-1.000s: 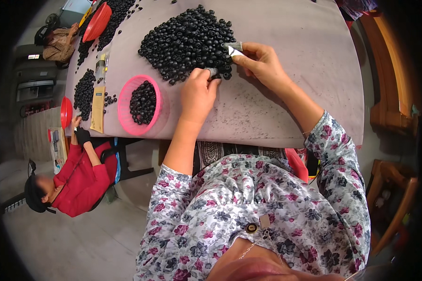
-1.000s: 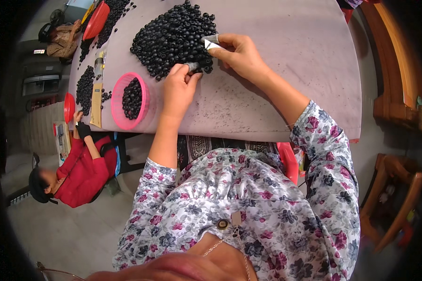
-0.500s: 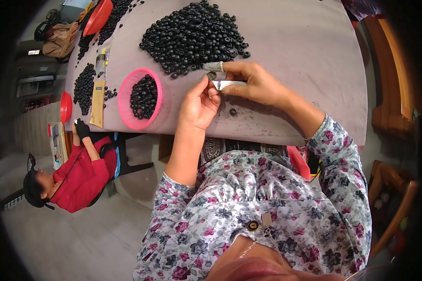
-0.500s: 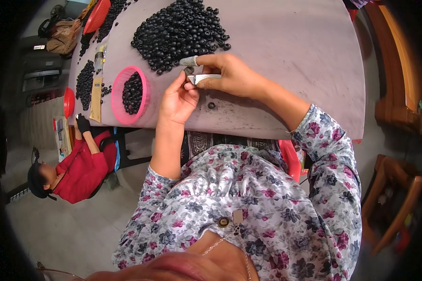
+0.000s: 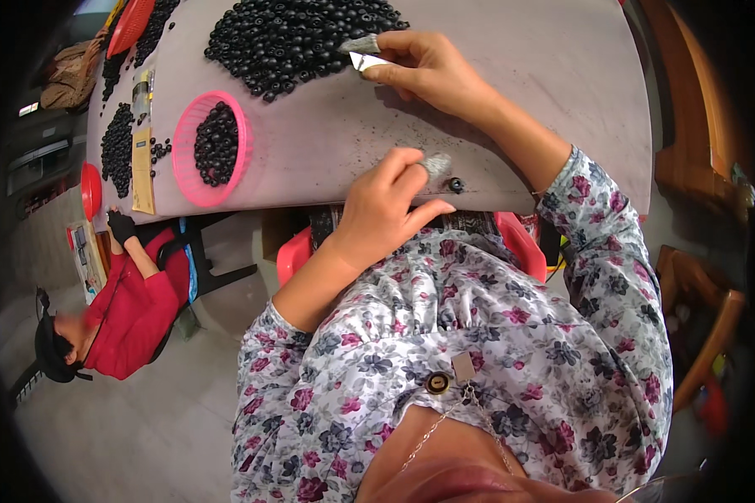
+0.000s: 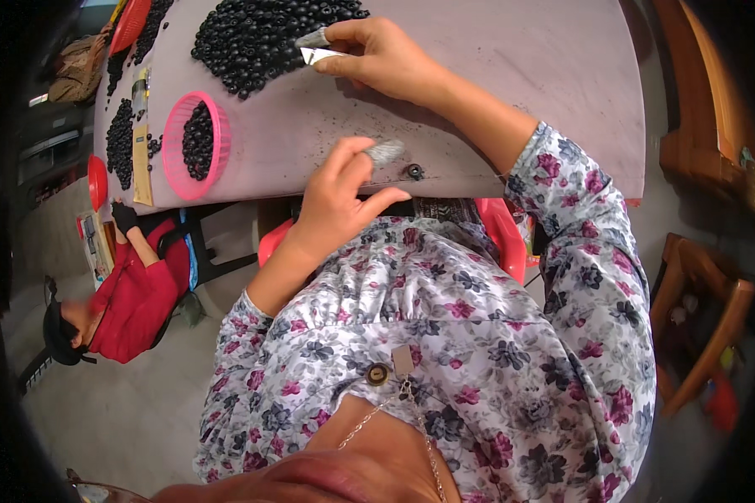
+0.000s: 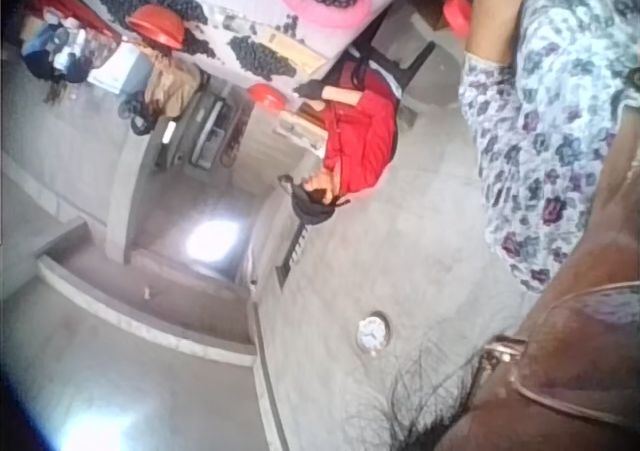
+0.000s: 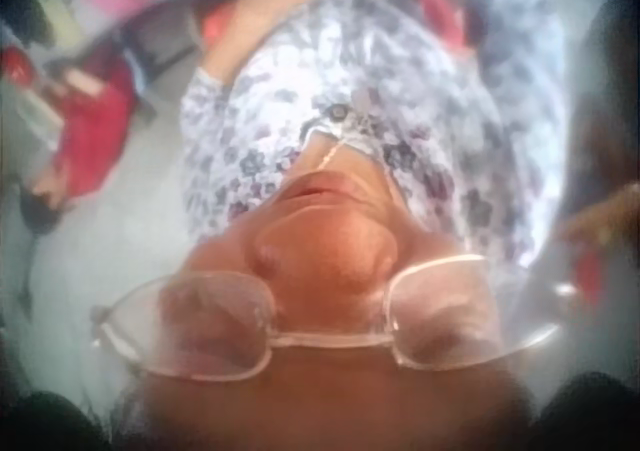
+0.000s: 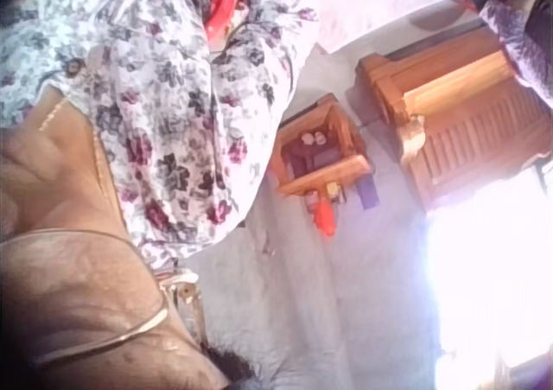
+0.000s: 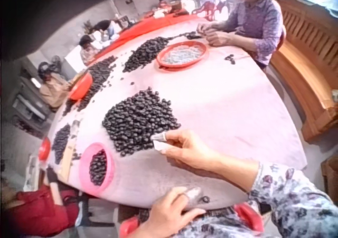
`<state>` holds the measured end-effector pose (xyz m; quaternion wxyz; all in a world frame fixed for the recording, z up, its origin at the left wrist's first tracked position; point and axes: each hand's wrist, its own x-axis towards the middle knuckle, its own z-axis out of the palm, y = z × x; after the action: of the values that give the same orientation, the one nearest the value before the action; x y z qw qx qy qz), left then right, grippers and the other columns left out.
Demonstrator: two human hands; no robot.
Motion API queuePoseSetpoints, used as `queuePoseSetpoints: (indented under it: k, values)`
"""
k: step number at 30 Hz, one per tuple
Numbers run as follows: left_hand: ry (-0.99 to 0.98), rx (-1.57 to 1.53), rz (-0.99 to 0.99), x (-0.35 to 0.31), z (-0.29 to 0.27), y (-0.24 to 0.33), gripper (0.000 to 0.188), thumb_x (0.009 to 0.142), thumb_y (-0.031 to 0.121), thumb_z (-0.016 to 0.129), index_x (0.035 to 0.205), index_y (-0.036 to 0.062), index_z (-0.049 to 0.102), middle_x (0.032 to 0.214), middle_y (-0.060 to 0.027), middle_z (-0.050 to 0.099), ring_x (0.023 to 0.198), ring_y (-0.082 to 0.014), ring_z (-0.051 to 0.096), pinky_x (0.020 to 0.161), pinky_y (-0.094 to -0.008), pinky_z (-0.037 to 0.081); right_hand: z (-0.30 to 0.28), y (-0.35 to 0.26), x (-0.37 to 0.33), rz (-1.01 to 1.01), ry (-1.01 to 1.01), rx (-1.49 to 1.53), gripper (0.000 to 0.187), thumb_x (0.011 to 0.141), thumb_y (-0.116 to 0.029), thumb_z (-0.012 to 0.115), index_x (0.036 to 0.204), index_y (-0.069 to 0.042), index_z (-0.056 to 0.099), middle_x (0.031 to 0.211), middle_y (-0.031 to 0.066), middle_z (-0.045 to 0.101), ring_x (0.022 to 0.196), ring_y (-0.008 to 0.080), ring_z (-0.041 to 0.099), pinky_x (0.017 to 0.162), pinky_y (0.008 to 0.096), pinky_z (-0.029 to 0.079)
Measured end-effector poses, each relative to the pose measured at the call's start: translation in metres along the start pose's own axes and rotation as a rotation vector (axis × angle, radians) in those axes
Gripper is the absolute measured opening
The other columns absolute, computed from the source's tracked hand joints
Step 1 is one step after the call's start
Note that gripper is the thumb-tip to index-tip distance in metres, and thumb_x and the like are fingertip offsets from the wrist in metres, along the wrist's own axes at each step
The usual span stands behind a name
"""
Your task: Sorting small black spherical objects (likely seeds or plastic pellets) on a table.
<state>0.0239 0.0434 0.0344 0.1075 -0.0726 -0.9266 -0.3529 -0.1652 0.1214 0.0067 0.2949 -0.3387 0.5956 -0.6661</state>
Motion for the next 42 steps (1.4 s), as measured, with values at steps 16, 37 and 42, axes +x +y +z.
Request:
queuePoseSetpoints:
  k: [16, 37, 42]
  values:
    - [0.048, 0.199, 0.094, 0.018, 0.007, -0.007, 0.019, 0.079, 0.013, 0.076, 0.082, 0.0023, 0.06, 0.092, -0.0107, 0.06, 0.075, -0.0307, 0.061, 0.063, -0.0388, 0.049, 0.002, 0.001, 0.001, -0.022, -0.01, -0.008, 0.033, 0.09, -0.019, 0.071, 0.116, 0.001, 0.066, 0.081, -0.0002, 0.063, 0.063, 0.0043, 0.049, 0.055, 0.0231, 0.042]
    - [0.013, 0.316, -0.058, 0.032, -0.023, -0.034, 0.013, 0.082, 0.01, 0.071, 0.086, 0.0028, 0.061, 0.081, -0.0083, 0.06, 0.071, -0.0264, 0.062, 0.062, -0.0365, 0.05, -0.001, 0.001, 0.001, -0.015, -0.033, -0.033, 0.033, 0.09, -0.02, 0.071, 0.116, 0.0, 0.067, 0.079, 0.0004, 0.064, 0.059, 0.0041, 0.049, 0.052, 0.022, 0.041]
    - [0.261, -0.649, -0.586, 0.024, -0.025, -0.057, 0.011, 0.091, 0.013, 0.064, 0.093, 0.0021, 0.065, 0.086, -0.0049, 0.069, 0.068, -0.0144, 0.061, 0.061, -0.0285, 0.05, -0.005, -0.004, 0.002, 0.019, -0.113, 0.011, 0.033, 0.09, -0.019, 0.071, 0.118, -0.002, 0.067, 0.076, -0.0016, 0.063, 0.057, 0.0036, 0.048, 0.05, 0.0203, 0.038]
